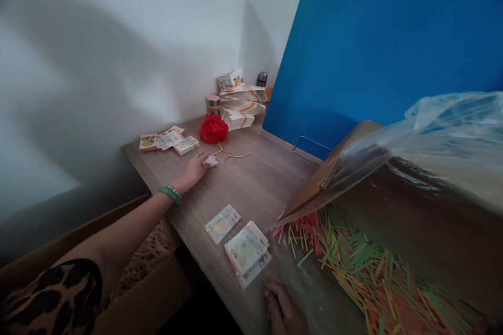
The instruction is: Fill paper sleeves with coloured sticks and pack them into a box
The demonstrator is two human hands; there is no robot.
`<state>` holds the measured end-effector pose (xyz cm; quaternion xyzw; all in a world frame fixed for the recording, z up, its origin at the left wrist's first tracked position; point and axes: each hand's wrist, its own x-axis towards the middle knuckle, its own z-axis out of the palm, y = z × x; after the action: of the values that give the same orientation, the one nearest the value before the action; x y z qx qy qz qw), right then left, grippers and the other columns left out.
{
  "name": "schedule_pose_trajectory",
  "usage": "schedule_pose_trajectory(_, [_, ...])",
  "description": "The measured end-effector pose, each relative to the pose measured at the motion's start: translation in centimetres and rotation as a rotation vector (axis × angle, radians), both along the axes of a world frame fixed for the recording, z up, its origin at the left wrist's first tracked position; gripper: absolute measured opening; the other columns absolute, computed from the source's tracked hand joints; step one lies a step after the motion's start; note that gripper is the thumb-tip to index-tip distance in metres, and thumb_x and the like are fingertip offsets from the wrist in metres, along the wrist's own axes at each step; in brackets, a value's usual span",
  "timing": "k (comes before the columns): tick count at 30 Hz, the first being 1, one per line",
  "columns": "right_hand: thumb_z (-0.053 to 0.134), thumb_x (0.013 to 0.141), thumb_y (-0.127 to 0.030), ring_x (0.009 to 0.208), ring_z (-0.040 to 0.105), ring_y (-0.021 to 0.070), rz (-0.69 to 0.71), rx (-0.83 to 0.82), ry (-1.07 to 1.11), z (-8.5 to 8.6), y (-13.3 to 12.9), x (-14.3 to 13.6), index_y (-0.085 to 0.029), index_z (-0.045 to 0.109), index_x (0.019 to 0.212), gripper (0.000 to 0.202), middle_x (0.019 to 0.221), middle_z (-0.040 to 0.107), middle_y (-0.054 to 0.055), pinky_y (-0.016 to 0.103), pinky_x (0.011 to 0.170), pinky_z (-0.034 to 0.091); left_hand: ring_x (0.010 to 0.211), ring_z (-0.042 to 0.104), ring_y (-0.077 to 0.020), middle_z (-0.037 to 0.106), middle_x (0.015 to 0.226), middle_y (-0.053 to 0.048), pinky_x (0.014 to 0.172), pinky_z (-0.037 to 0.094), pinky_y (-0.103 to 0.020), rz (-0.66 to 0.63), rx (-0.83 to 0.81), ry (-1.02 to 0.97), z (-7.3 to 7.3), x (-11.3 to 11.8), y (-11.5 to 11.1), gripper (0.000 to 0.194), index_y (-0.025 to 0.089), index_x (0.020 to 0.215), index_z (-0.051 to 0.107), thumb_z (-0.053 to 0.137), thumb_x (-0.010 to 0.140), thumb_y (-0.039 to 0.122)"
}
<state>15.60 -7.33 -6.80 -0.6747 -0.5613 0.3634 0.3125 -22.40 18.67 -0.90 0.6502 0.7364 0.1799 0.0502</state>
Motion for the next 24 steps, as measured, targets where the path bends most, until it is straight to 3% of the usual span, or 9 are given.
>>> schedule_pose_trajectory(4, [0.054, 0.085, -0.061, 0.067, 0.07, 0.0241, 0.121, -0.027, -0.036, 0.4, 0.4, 0.6, -0.029, 0.08, 0.09, 0.041, 0.085, 0.079, 0.004, 0.033, 0.068, 0.057, 0.133, 0.059, -0.0275, 0.062, 0.144, -0.016, 0.109, 0.048, -0.039, 0.042, 0.024, -0.077, 0.2, -0.8, -3.3, 0.035, 0.018, 0.125, 0.069, 0.051, 0.095, 0.015])
schedule_pose_trajectory(8, [0.05, 0.089, -0.057, 0.063, 0.067, 0.0232, 0.162, -0.035, -0.052, 1.2, 0.6, 0.4, -0.027, 0.078, 0.092, 0.041, 0.077, 0.076, 0.004, 0.033, 0.065, 0.055, 0.128, 0.063, -0.0271, 0.074, 0.122, -0.012, 0.104, 0.052, -0.037, 0.006, 0.02, -0.131, -0.4, -0.3, -8.8, 0.024, 0.018, 0.093, 0.078, 0.055, 0.089, 0.012])
schedule_pose_trajectory(11, [0.051, 0.087, -0.055, 0.062, 0.066, 0.0227, 0.137, -0.007, -0.043, 2.2, 0.5, -0.3, -0.025, 0.077, 0.09, 0.04, 0.072, 0.074, 0.003, 0.033, 0.064, 0.053, 0.119, 0.067, -0.0249, 0.076, 0.111, -0.01, 0.1, 0.054, -0.035, -0.09, 0.038, -0.244, -0.6, 1.7, -13.8, 0.023, 0.019, 0.083, 0.077, 0.056, 0.088, 0.012])
schedule_pose_trajectory(15, [0.049, 0.086, -0.05, 0.062, 0.063, 0.0216, 0.112, 0.028, -0.072, 3.4, 0.4, -1.4, -0.022, 0.075, 0.087, 0.038, 0.063, 0.066, 0.002, 0.032, 0.065, 0.049, 0.091, 0.069, -0.0209, 0.073, 0.094, -0.008, 0.088, 0.055, -0.034, -0.195, 0.03, -0.341, 0.8, 6.8, -19.0, 0.027, 0.019, 0.083, 0.075, 0.052, 0.096, 0.021])
schedule_pose_trajectory(19, [0.048, 0.086, -0.042, 0.064, 0.061, 0.0194, 0.134, 0.052, -0.051, 3.2, 0.5, -1.4, -0.023, 0.072, 0.087, 0.031, 0.063, 0.064, 0.0, 0.03, 0.068, 0.045, 0.102, 0.067, -0.0268, 0.072, 0.109, -0.012, 0.092, 0.051, -0.039, -0.235, -0.02, -0.22, 2.2, 12.9, -20.2, 0.026, 0.02, 0.105, 0.074, 0.055, 0.099, 0.036])
schedule_pose_trajectory(21, [0.047, 0.086, -0.038, 0.064, 0.06, 0.0189, 0.13, 0.065, -0.054, 3.0, 0.4, -1.3, -0.023, 0.071, 0.087, 0.028, 0.063, 0.063, -0.001, 0.029, 0.068, 0.045, 0.107, 0.066, -0.0328, 0.069, 0.117, -0.017, 0.092, 0.051, -0.043, -0.203, -0.086, -0.107, 2.1, 15.2, -19.7, 0.037, 0.017, 0.118, 0.07, 0.063, 0.095, 0.045])
schedule_pose_trajectory(24, [0.046, 0.088, -0.034, 0.068, 0.061, 0.0192, 0.154, 0.101, -0.07, 2.9, 0.2, -1.3, -0.023, 0.071, 0.089, 0.027, 0.067, 0.065, 0.0, 0.029, 0.07, 0.045, 0.104, 0.067, -0.0365, 0.069, 0.114, -0.021, 0.086, 0.051, -0.045, -0.154, -0.172, -0.032, 1.2, 17.2, -18.3, 0.039, 0.014, 0.111, 0.071, 0.071, 0.089, 0.047])
